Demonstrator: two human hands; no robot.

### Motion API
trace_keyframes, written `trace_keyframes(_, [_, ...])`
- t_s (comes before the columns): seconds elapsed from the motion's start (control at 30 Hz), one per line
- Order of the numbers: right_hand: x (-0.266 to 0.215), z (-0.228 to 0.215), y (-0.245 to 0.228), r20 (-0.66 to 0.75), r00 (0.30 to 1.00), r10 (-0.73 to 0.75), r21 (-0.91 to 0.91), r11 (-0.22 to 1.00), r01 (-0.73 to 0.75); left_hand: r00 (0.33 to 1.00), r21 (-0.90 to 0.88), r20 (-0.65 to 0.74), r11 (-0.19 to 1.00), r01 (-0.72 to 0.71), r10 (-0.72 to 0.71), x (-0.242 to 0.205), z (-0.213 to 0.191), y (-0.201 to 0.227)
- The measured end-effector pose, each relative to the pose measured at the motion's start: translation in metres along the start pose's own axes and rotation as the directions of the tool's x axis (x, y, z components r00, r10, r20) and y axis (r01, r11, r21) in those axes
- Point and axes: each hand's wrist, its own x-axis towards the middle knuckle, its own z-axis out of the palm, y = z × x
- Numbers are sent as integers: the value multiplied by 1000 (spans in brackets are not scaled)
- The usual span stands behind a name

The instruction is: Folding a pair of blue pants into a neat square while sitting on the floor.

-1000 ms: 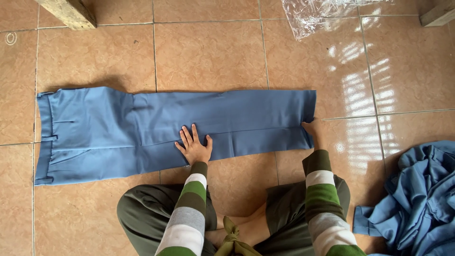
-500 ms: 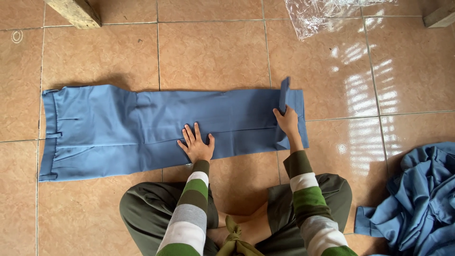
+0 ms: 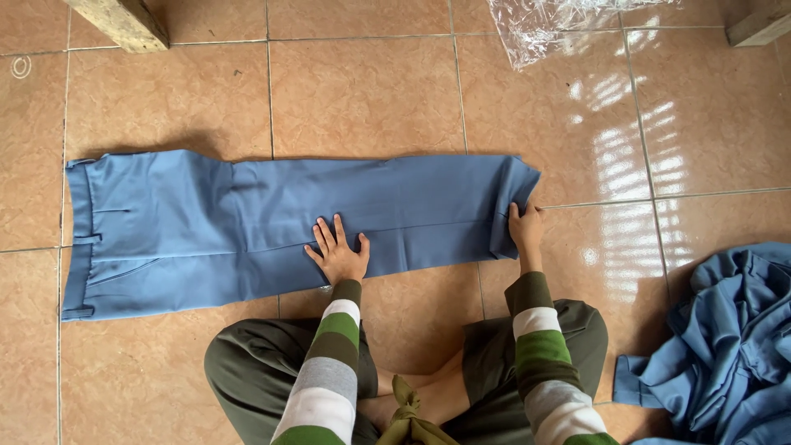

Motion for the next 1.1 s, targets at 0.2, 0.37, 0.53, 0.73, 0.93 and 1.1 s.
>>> trace_keyframes(0.2, [-11, -10, -6, 79, 992, -101, -9, 995, 102, 997, 35, 82, 999, 7, -10, -5, 12, -3])
trace_keyframes(0.37, [26, 8, 34, 97, 993, -71, 122, 991, 59, 990, 15, 134, 999, -33, 30, -1, 17, -27])
trace_keyframes(0.53, [61, 21, 70, 236, 971, -37, 391, 918, -60, 900, 2, 433, 999, 44, -40, 23, -7, -70])
trace_keyframes(0.73, [41, -30, 43, 345, 937, -57, 695, 686, -214, 785, 61, 604, 990, 128, -139, 42, -4, -94])
trace_keyframes(0.93, [46, -37, 28, 444, 893, 80, 503, 802, -321, 837, 95, 513, 982, 166, -191, 62, -2, -103])
trace_keyframes(1.1, [88, 0, 73, 198, 980, -5, 144, 989, -24, 956, 45, 190, 975, 219, -224, 90, -12, -117])
